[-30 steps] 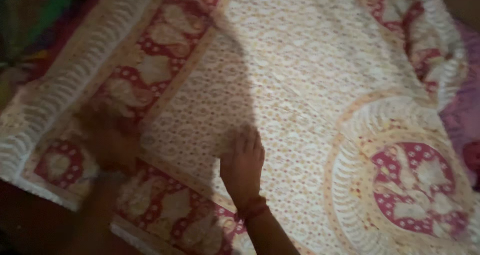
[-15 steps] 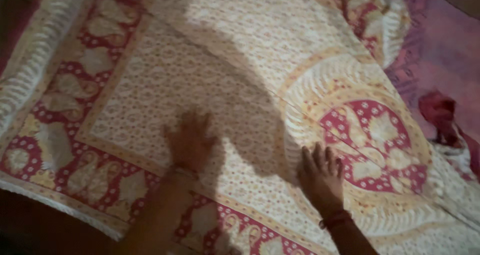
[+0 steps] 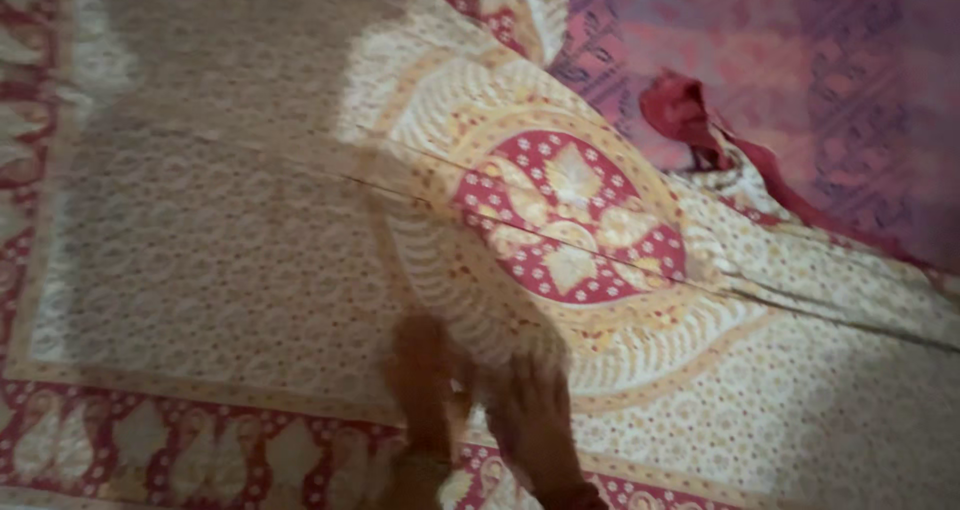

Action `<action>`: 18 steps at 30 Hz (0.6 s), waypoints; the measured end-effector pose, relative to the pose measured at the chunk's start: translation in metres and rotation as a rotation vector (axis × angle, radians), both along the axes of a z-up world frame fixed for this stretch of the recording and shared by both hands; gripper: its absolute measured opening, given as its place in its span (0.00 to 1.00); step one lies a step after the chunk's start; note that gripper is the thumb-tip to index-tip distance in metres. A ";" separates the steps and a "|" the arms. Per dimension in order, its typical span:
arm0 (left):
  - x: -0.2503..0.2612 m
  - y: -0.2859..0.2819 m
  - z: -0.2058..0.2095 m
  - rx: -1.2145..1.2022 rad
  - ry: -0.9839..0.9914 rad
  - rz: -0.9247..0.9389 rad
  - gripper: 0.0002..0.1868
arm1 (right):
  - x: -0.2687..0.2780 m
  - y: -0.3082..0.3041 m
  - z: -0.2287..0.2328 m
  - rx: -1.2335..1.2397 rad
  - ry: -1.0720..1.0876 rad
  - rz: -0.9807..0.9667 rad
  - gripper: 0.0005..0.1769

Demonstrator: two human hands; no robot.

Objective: The person folds a patterned bedsheet by hand on a bed, smoothing the fabric and aligning the edges into a rectangular shape.

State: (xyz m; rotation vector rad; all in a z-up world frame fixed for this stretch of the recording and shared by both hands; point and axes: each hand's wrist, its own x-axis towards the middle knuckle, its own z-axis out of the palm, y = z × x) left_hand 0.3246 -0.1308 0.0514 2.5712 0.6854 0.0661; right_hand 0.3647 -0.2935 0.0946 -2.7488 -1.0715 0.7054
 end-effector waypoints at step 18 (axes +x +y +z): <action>0.131 -0.076 0.028 0.017 0.585 -0.286 0.47 | 0.110 -0.077 0.026 -0.255 -0.068 -0.497 0.50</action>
